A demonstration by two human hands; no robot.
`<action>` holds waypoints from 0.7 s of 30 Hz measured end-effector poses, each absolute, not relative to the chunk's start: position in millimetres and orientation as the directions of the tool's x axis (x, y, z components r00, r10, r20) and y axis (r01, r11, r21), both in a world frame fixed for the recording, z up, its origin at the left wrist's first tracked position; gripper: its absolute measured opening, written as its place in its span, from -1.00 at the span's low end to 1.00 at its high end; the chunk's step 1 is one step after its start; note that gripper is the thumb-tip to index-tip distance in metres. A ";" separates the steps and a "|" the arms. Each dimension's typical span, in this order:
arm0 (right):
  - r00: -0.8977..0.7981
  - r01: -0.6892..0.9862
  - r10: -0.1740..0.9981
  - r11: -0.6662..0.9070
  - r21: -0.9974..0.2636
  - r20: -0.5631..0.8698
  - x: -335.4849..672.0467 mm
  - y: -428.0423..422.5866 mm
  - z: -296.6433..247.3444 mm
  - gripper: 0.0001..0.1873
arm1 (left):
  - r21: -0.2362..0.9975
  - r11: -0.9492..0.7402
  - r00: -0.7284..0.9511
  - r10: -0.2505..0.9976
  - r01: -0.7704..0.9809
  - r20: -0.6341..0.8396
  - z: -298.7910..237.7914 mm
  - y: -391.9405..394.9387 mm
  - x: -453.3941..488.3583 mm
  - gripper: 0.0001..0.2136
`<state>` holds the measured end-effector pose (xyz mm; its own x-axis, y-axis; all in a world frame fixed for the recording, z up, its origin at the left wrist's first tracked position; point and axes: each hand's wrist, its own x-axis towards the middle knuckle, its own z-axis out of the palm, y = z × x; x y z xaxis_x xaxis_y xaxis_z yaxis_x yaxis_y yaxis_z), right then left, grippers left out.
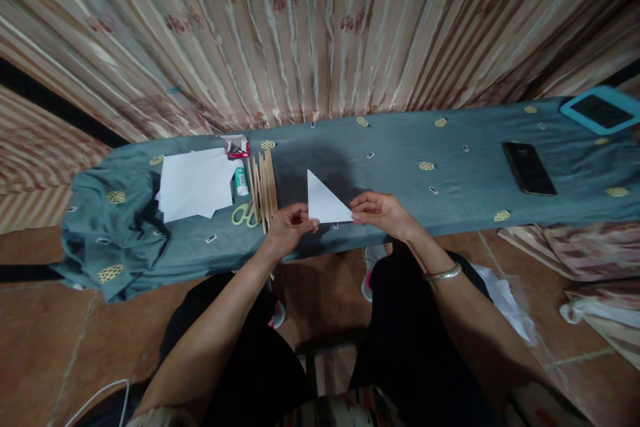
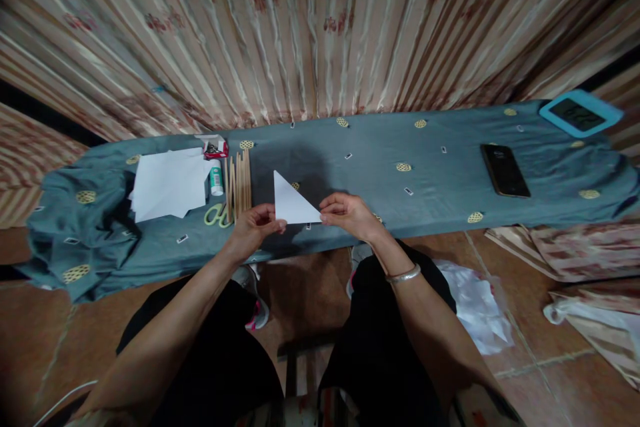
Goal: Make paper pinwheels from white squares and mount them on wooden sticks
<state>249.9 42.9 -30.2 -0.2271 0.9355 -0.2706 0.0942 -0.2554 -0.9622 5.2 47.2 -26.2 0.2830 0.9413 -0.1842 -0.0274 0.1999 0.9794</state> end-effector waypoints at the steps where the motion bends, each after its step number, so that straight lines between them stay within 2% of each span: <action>1: -0.199 0.096 0.948 -0.235 -0.967 -0.250 254.4 43.1 -31.5 -0.56 | 0.982 0.189 0.276 0.945 -0.025 -0.175 -26.4 47.7 5.0 -0.79; 6: -0.080 0.077 0.995 -0.060 -0.995 -0.066 259.9 44.0 -29.7 -0.53 | 0.986 0.164 0.227 0.961 -0.019 -0.155 -27.1 50.1 10.7 -0.76; 9: -0.180 0.083 0.982 -0.045 -0.996 -0.059 249.9 43.0 -21.4 -0.52 | 0.982 0.186 0.229 0.957 -0.021 -0.177 -24.2 49.9 20.3 -0.75; 13: -0.305 0.106 0.947 -0.075 -0.991 -0.105 244.0 40.8 -8.2 -0.63 | 0.979 0.200 0.201 0.962 -0.044 -0.187 -11.1 45.4 31.9 -0.70; 21: -0.275 0.007 0.960 -0.055 -0.998 -0.055 240.6 37.6 4.7 -0.66 | 0.886 0.296 0.189 0.952 -0.357 -0.241 19.7 32.3 29.7 -0.53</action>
